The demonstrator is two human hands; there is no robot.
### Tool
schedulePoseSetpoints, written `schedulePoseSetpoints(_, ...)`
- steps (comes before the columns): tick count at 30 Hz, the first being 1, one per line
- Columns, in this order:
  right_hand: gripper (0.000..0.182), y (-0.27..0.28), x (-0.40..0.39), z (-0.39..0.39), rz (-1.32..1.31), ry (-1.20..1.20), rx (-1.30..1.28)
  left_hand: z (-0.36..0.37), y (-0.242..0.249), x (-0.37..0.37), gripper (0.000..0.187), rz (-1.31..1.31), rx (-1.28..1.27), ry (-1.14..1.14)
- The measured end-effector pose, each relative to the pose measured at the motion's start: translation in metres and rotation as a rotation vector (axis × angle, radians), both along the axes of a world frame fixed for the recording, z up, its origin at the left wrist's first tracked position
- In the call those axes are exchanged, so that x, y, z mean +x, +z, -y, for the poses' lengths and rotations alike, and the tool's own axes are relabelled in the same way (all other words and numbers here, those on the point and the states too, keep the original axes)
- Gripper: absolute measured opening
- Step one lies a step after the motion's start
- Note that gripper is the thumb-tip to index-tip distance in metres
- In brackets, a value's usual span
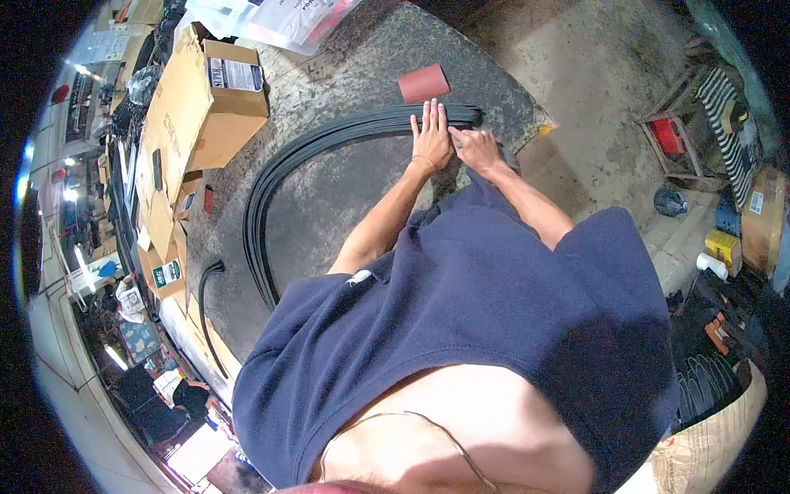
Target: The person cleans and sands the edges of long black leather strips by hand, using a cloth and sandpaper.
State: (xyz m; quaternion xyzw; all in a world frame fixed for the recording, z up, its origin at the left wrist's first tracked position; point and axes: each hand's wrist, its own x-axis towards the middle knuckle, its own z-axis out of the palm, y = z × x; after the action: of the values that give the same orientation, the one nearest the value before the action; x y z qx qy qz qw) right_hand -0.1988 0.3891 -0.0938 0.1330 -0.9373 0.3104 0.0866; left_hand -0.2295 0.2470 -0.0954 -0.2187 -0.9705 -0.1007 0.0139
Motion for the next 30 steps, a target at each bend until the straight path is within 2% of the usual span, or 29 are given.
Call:
schedulePoseSetpoints(4,0.024,0.001,-0.003,0.000,-0.037,-0.044,-0.062,0.000,0.004,-0.002,0.068,0.037,-0.003,0.000)
schedulePoseSetpoints(7,0.024,0.005,0.001,-0.001,0.057,-0.022,0.010,0.002,0.005,-0.003,0.070,0.024,0.002,-0.016)
schedulePoseSetpoints(11,0.023,0.004,-0.002,-0.010,0.043,-0.098,-0.086,0.005,0.007,-0.003,0.071,0.040,-0.034,-0.022)
schedulePoseSetpoints(13,0.014,0.009,-0.001,-0.012,-0.005,-0.160,-0.142,0.004,0.006,-0.003,0.072,0.033,-0.025,-0.020)
schedulePoseSetpoints(14,0.018,0.012,-0.002,-0.012,0.030,-0.196,-0.150,0.004,0.006,-0.003,0.072,0.027,-0.031,-0.030)
schedulePoseSetpoints(18,0.024,0.009,-0.001,-0.017,-0.003,-0.178,-0.126,0.005,0.007,-0.003,0.076,0.060,-0.053,-0.042)
schedulePoseSetpoints(20,0.028,0.003,0.001,-0.017,-0.008,-0.072,-0.009,0.004,0.007,-0.003,0.075,0.036,-0.055,-0.041)
schedulePoseSetpoints(24,0.027,-0.001,0.003,-0.016,-0.023,-0.061,0.024,0.005,0.009,-0.003,0.075,0.057,-0.072,-0.034)
schedulePoseSetpoints(27,0.023,0.006,0.000,-0.017,-0.059,-0.072,-0.059,0.004,0.008,-0.004,0.070,0.048,0.007,-0.028)
schedulePoseSetpoints(30,0.020,0.012,-0.003,-0.017,0.052,-0.150,-0.037,0.005,0.007,-0.006,0.067,0.019,-0.010,-0.022)
